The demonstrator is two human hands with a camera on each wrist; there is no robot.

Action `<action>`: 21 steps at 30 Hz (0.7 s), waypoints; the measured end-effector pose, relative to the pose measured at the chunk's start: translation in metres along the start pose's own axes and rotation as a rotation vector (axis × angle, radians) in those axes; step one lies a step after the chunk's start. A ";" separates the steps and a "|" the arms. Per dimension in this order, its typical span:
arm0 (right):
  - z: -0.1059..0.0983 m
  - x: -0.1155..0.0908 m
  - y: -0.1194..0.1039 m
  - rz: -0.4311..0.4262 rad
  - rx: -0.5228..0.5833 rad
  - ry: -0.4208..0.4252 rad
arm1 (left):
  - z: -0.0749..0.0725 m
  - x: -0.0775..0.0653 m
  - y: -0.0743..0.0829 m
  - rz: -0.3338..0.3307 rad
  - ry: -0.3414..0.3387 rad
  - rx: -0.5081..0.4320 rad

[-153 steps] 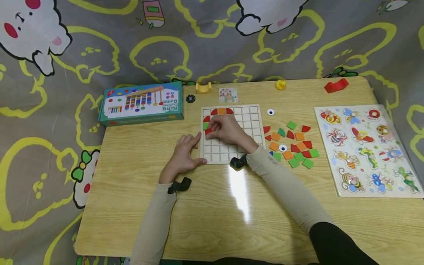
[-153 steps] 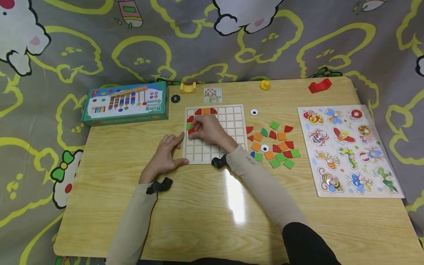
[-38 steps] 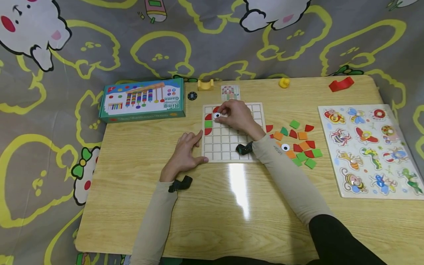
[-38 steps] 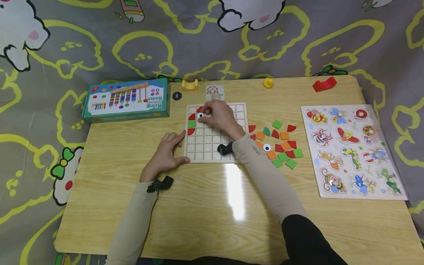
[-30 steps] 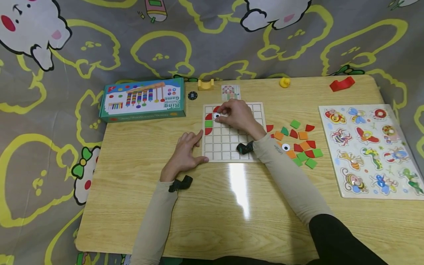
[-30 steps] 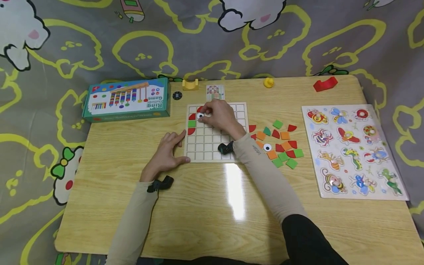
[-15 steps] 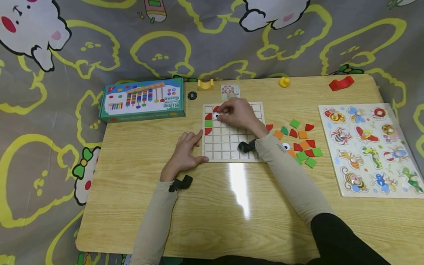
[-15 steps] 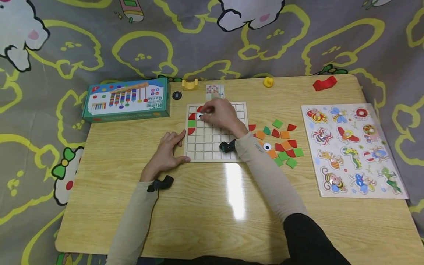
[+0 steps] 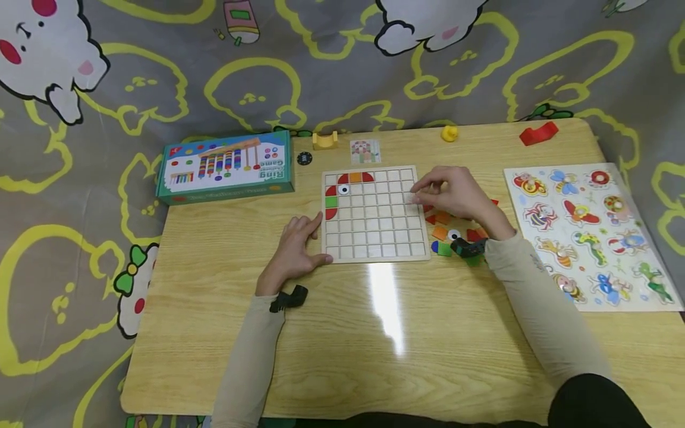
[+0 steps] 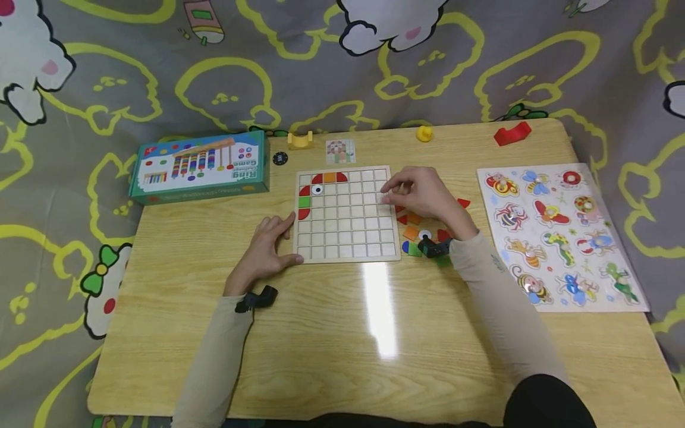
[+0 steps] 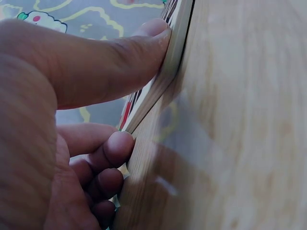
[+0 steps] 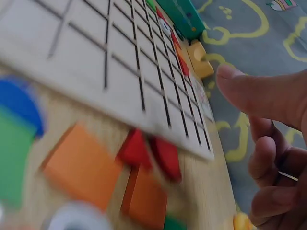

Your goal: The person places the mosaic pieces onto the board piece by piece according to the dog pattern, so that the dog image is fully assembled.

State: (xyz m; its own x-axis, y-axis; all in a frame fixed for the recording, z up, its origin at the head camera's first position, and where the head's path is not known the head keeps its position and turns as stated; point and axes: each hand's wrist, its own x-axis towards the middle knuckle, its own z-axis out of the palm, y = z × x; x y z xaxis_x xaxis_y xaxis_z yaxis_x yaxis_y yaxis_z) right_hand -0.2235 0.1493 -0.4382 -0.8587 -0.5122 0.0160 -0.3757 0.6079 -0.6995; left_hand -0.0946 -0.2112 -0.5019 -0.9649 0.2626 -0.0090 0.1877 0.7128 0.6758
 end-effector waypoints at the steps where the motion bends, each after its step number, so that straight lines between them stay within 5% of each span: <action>1: -0.004 -0.008 0.004 0.009 -0.010 -0.006 | 0.000 0.000 0.000 -0.001 0.002 0.000; 11: -0.016 -0.077 0.036 0.034 -0.081 -0.066 | 0.000 -0.001 0.000 0.014 0.017 -0.008; 21: -0.011 -0.084 0.035 0.003 -0.153 -0.081 | 0.001 0.000 -0.001 0.018 0.015 -0.004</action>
State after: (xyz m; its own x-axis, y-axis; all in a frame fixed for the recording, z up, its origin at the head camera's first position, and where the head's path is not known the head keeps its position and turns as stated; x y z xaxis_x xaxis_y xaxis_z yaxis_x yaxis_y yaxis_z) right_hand -0.1684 0.2200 -0.4566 -0.8315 -0.5535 -0.0481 -0.4268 0.6918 -0.5824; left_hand -0.0941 -0.2112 -0.5029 -0.9639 0.2657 0.0146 0.2047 0.7056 0.6784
